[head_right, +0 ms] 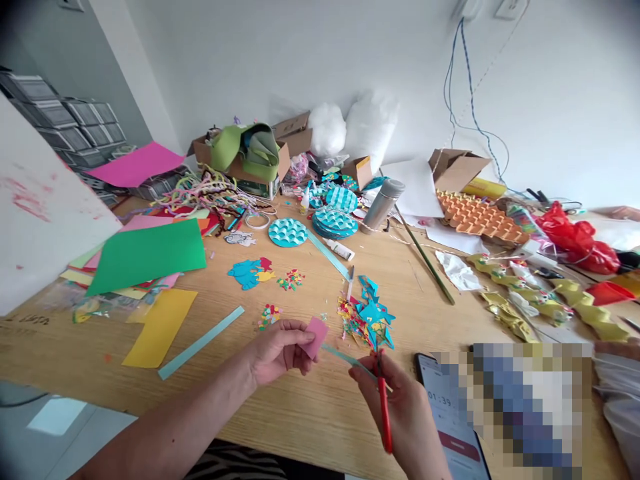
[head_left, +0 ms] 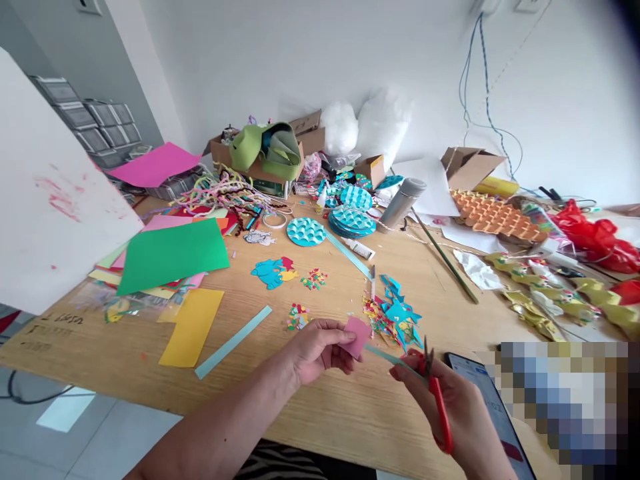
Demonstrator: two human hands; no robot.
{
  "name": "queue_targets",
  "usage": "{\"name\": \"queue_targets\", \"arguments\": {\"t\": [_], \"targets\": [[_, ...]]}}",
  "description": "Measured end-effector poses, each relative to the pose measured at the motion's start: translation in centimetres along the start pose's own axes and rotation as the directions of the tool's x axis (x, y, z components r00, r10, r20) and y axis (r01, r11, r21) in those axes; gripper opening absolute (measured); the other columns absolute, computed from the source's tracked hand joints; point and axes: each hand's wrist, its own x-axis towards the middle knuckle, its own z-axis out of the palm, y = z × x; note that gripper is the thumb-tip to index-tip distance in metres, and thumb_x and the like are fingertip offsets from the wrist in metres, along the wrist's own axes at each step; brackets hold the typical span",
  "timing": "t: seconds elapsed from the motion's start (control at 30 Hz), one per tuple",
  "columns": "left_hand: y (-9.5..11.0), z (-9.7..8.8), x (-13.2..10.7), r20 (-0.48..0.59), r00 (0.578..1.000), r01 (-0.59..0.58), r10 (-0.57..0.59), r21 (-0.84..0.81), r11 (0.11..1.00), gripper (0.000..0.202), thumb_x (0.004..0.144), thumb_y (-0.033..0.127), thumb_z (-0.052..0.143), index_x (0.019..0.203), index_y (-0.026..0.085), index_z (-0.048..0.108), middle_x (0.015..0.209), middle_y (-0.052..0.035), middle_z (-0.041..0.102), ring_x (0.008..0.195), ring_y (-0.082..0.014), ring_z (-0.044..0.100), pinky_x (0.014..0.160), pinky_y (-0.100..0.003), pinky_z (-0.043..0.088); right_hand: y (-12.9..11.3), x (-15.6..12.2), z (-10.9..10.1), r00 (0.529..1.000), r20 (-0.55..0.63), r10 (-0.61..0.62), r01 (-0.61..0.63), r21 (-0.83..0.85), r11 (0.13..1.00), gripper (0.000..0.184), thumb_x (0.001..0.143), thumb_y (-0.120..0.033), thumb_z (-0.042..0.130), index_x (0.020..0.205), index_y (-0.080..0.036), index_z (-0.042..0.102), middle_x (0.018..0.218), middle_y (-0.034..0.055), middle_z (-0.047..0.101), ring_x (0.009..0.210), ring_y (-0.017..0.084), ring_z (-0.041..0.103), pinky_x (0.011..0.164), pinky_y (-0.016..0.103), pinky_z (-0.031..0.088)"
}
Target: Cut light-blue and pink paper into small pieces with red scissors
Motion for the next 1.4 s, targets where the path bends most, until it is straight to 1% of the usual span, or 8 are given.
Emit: {"name": "queue_targets", "arguments": {"t": [0.17, 0.33, 0.6, 0.7, 0.87, 0.97, 1.07, 1.4], "targets": [[1.7, -2.1, -3.6, -0.122, 0.986, -0.110, 0.118, 0.071, 0.991, 0.027, 0.061, 0.032, 0.076, 0.062, 0.011, 0.061, 0.061, -0.0072, 0.067, 0.046, -0.0130, 0.058, 0.048, -0.026, 0.044, 0.1, -0.5, 0.7, 0.985, 0.065, 0.159, -0.168, 0.187, 0.968, 0.039, 0.071, -0.058, 0.063, 0.071, -0.019, 0.066, 0.074, 0.0099, 0.072, 0.072, 0.025, 0.063, 0.066, 0.033, 0.051], [2.1, -5.6, -8.0, -0.310, 0.899, -0.189, 0.308, 0.359, 0.914, 0.025, 0.066, 0.034, 0.073, 0.065, 0.010, 0.066, 0.060, -0.0034, 0.063, 0.054, -0.0099, 0.054, 0.058, -0.024, 0.043, -0.7, -1.2, 4.0, 0.979, 0.156, 0.134, -0.176, 0.298, 0.938, 0.044, 0.071, -0.060, 0.062, 0.066, -0.017, 0.066, 0.068, 0.0107, 0.071, 0.057, 0.020, 0.057, 0.056, 0.032, 0.048], [0.3, -9.3, -10.9, -0.299, 0.801, -0.197, 0.518, 0.687, 0.700, 0.015, 0.073, 0.027, 0.065, 0.076, 0.012, 0.062, 0.067, -0.0016, 0.065, 0.063, -0.0133, 0.059, 0.059, -0.023, 0.045, -0.1, -1.6, 7.3, 0.992, 0.044, 0.121, -0.114, -0.141, 0.983, 0.042, 0.078, -0.057, 0.049, 0.074, -0.019, 0.066, 0.067, 0.0100, 0.071, 0.061, 0.025, 0.064, 0.054, 0.032, 0.043], [-0.6, -9.3, -11.2, -0.179, 0.727, -0.237, 0.663, 0.841, 0.486, 0.011, 0.080, 0.023, 0.059, 0.084, 0.015, 0.065, 0.079, -0.0041, 0.069, 0.073, -0.0150, 0.064, 0.068, -0.025, 0.050, -0.3, -1.9, 7.2, 0.990, -0.066, 0.122, -0.137, -0.292, 0.947, 0.040, 0.078, -0.056, 0.049, 0.085, -0.021, 0.068, 0.075, 0.0103, 0.072, 0.073, 0.029, 0.068, 0.058, 0.032, 0.044], [-1.8, -9.3, -11.9, 0.324, 0.576, -0.270, 0.750, 0.942, -0.199, 0.025, 0.085, 0.005, 0.046, 0.085, 0.019, 0.066, 0.097, -0.0045, 0.069, 0.099, -0.0166, 0.061, 0.090, -0.033, 0.049, -0.3, -3.0, 6.6, 0.972, -0.233, 0.029, -0.110, -0.339, 0.934, 0.052, 0.076, -0.062, 0.045, 0.096, -0.018, 0.065, 0.093, 0.0155, 0.073, 0.070, 0.029, 0.067, 0.060, 0.034, 0.047], [-2.4, -9.7, -12.6, 0.460, 0.614, -0.205, 0.641, 0.877, -0.434, 0.029, 0.081, -0.001, 0.043, 0.087, 0.018, 0.065, 0.103, -0.0054, 0.068, 0.107, -0.0191, 0.057, 0.094, -0.037, 0.049, 0.0, -4.0, 6.4, 0.945, -0.322, -0.050, -0.036, -0.256, 0.966, 0.057, 0.073, -0.065, 0.049, 0.101, -0.017, 0.066, 0.099, 0.0147, 0.072, 0.051, 0.021, 0.061, 0.059, 0.033, 0.048], [-2.4, -9.9, -13.5, 0.473, 0.666, -0.159, 0.577, 0.846, -0.509, 0.031, 0.081, 0.000, 0.043, 0.096, 0.017, 0.064, 0.107, -0.0063, 0.066, 0.114, -0.0210, 0.054, 0.101, -0.042, 0.046, 0.1, -5.2, 6.4, 0.920, -0.386, -0.070, -0.011, -0.204, 0.979, 0.052, 0.075, -0.061, 0.053, 0.103, -0.019, 0.067, 0.099, 0.0114, 0.073, 0.039, 0.014, 0.052, 0.052, 0.030, 0.047], [-2.0, -8.3, -15.9, 0.445, 0.819, -0.119, 0.362, 0.749, -0.652, 0.065, 0.092, 0.043, 0.041, 0.146, 0.010, 0.025, 0.153, -0.0137, 0.025, 0.143, -0.0273, 0.017, 0.116, -0.049, 0.019, 1.5, -6.7, 7.4, 0.849, -0.451, -0.275, 0.217, -0.178, 0.960, 0.036, 0.082, -0.048, 0.057, 0.100, -0.019, 0.067, 0.097, 0.0104, 0.071, 0.094, 0.027, 0.067, 0.077, 0.031, 0.051]]}}
